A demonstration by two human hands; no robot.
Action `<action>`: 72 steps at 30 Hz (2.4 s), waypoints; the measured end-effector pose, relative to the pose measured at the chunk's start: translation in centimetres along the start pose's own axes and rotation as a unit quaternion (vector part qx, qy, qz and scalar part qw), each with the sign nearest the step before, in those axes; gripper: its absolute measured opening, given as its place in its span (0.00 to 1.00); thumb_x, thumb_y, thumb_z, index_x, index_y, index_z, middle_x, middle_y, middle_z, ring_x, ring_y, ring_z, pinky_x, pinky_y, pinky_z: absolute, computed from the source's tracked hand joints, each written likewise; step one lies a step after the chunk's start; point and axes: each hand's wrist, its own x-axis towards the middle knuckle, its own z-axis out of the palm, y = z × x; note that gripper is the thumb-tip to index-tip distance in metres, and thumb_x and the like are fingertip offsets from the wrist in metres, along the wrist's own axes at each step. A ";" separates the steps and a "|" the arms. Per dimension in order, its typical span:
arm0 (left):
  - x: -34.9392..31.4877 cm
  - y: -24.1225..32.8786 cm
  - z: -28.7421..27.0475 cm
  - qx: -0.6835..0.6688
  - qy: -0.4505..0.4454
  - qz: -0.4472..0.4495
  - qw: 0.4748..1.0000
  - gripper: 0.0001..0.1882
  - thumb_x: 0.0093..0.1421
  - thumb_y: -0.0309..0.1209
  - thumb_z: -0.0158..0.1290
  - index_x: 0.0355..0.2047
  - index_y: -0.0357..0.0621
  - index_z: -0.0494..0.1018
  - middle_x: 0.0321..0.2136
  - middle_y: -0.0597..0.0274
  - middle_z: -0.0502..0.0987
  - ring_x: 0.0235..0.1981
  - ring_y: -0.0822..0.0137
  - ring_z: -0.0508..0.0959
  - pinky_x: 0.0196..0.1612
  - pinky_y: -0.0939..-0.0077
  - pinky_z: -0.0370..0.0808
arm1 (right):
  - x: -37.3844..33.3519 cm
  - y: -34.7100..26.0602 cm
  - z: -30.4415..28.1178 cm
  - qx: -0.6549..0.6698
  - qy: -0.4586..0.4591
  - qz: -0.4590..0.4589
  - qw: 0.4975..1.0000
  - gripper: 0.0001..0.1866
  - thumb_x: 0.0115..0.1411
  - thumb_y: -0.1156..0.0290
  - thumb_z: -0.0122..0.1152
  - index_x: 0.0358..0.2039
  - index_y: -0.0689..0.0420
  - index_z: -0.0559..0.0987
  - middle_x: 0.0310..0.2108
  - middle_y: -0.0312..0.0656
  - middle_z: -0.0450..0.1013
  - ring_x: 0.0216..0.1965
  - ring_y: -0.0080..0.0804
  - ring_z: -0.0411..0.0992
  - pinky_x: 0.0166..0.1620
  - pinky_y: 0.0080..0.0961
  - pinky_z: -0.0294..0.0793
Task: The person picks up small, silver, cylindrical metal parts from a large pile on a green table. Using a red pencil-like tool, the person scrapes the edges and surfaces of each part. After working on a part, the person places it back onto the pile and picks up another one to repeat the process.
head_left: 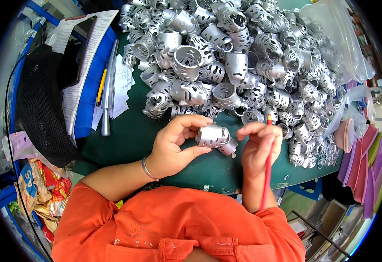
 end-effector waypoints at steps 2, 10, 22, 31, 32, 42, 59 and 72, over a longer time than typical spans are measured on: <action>-0.4 -0.3 0.1 0.025 0.004 -0.003 1.000 0.24 0.46 0.12 0.55 0.44 0.38 0.64 0.47 0.53 0.67 0.49 0.65 0.70 0.49 0.73 0.70 | 0.7 0.0 -0.5 -0.007 0.026 -0.023 0.999 0.17 0.65 0.56 0.35 0.33 0.59 0.62 0.24 0.52 0.71 0.23 0.32 0.69 0.30 0.25 0.69; 0.1 -1.3 0.4 0.021 0.013 0.022 0.999 0.26 0.45 0.11 0.55 0.44 0.39 0.61 0.47 0.54 0.67 0.46 0.64 0.71 0.48 0.72 0.70 | -4.2 -5.7 -7.8 -0.221 0.199 -0.121 0.947 0.29 0.66 0.57 0.27 0.29 0.66 0.74 0.30 0.47 0.68 0.28 0.32 0.65 0.35 0.25 0.66; 0.0 -1.1 1.4 0.035 0.016 -0.005 0.999 0.23 0.49 0.12 0.52 0.45 0.37 0.61 0.47 0.53 0.67 0.46 0.66 0.70 0.50 0.75 0.69 | -37.7 -5.9 -24.3 -0.464 0.527 0.397 0.590 0.31 0.46 0.43 0.63 0.20 0.66 0.77 0.18 0.39 0.69 0.20 0.26 0.66 0.28 0.26 0.67; -0.1 -1.0 1.0 0.049 0.018 -0.014 0.999 0.24 0.49 0.12 0.51 0.46 0.39 0.61 0.48 0.53 0.66 0.48 0.65 0.69 0.52 0.72 0.66 | -30.8 -3.5 -27.4 -0.452 0.440 0.461 0.625 0.14 0.46 0.64 0.63 0.24 0.65 0.76 0.17 0.36 0.69 0.18 0.22 0.65 0.24 0.24 0.65; -0.2 -1.0 1.0 0.053 0.023 -0.015 0.998 0.24 0.48 0.12 0.51 0.46 0.39 0.61 0.48 0.53 0.66 0.48 0.65 0.69 0.52 0.72 0.66 | -29.6 -3.3 -26.9 -0.483 0.459 0.437 0.604 0.10 0.49 0.68 0.60 0.24 0.64 0.76 0.17 0.35 0.69 0.18 0.22 0.64 0.24 0.24 0.65; -0.4 -1.0 0.5 0.058 0.034 -0.015 0.998 0.24 0.49 0.13 0.51 0.46 0.39 0.61 0.48 0.54 0.66 0.48 0.65 0.68 0.52 0.72 0.66 | -19.7 -13.7 -28.6 -0.489 0.450 0.211 0.717 0.03 0.42 0.78 0.58 0.21 0.61 0.76 0.17 0.31 0.67 0.20 0.19 0.62 0.25 0.20 0.61; -0.3 -1.1 0.3 0.091 0.038 -0.007 0.995 0.22 0.50 0.14 0.52 0.46 0.37 0.61 0.46 0.54 0.67 0.46 0.66 0.70 0.49 0.74 0.68 | -22.2 -6.5 -29.7 -0.758 0.214 0.234 0.570 0.22 0.51 0.54 0.59 0.44 0.52 0.75 0.39 0.45 0.72 0.41 0.43 0.71 0.41 0.34 0.70; -0.2 -1.0 0.7 0.050 0.030 -0.005 0.998 0.23 0.48 0.14 0.54 0.45 0.37 0.62 0.44 0.56 0.68 0.45 0.66 0.71 0.48 0.75 0.69 | -24.4 -4.1 -22.8 -0.777 0.060 0.122 0.615 0.06 0.42 0.73 0.58 0.24 0.52 0.77 0.25 0.41 0.73 0.27 0.42 0.72 0.29 0.34 0.72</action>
